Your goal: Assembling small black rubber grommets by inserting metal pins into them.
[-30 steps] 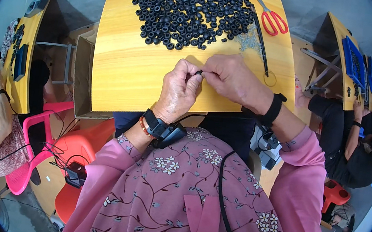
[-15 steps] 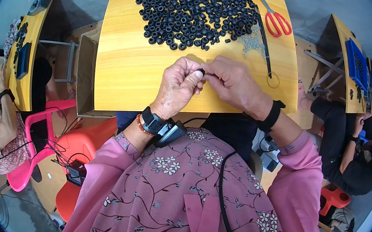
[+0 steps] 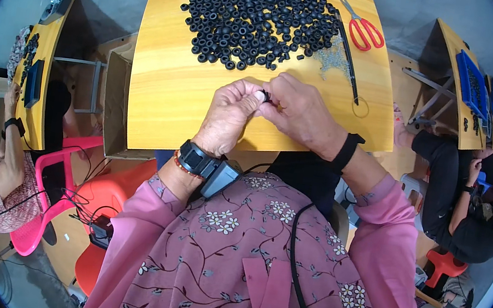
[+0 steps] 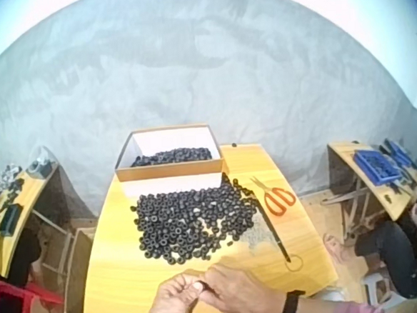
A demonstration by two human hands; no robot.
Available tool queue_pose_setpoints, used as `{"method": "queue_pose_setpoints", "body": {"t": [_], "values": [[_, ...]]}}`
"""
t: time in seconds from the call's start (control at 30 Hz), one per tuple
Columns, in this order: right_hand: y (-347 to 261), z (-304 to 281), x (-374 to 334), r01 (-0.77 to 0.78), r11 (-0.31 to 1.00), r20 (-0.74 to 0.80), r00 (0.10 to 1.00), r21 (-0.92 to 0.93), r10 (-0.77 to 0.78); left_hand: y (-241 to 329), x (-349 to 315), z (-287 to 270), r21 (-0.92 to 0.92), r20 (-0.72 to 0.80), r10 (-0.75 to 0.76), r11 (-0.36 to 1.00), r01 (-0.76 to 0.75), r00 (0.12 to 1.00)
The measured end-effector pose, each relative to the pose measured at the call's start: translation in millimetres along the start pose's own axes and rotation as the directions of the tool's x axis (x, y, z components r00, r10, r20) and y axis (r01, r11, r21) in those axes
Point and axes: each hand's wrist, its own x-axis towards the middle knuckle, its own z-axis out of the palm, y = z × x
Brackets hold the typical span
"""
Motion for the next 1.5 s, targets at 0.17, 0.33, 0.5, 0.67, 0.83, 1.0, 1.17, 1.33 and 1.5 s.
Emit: {"method": "queue_pose_setpoints", "body": {"t": [0.17,0.33,0.5,0.67,0.83,1.0,1.17,1.33,1.5], "values": [[7,2,3,0.050,0.998,0.009,0.999,-0.033,-0.049,12,3,-6,-0.060,0.055,-0.094,0.993,0.097,0.994],[4,-1,4,0.130,0.988,0.066,0.990,-0.078,-0.125,12,3,-9,-0.047,0.051,-0.093,0.994,0.095,0.994],[6,0,1,0.086,0.996,0.048,0.995,0.005,-0.086,15,0,-3,-0.008,0.028,-0.093,0.996,0.093,0.995],[8,0,-3,0.070,0.997,0.007,0.998,0.013,-0.070,14,2,-3,0.016,0.032,-0.097,0.995,0.096,0.995],[5,2,-3,0.032,0.996,-0.011,0.999,0.082,-0.032,4,3,-8,-0.003,0.058,0.004,1.000,-0.003,0.998],[6,5,-4,0.050,0.991,-0.035,0.998,0.122,-0.046,1,0,-6,-0.062,0.041,0.063,0.996,-0.060,0.997],[-5,3,-2,0.000,0.991,-0.046,0.999,0.136,0.006,1,-2,1,-0.076,0.021,0.097,0.993,-0.095,0.995],[-2,-6,2,-0.033,0.999,0.162,0.986,-0.001,0.032,-4,0,-2,-0.033,-0.010,0.071,0.997,-0.072,0.997],[-3,-11,5,-0.008,0.994,0.237,0.971,-0.110,0.034,-4,-2,2,0.027,-0.007,0.106,0.994,-0.106,0.994]]}}
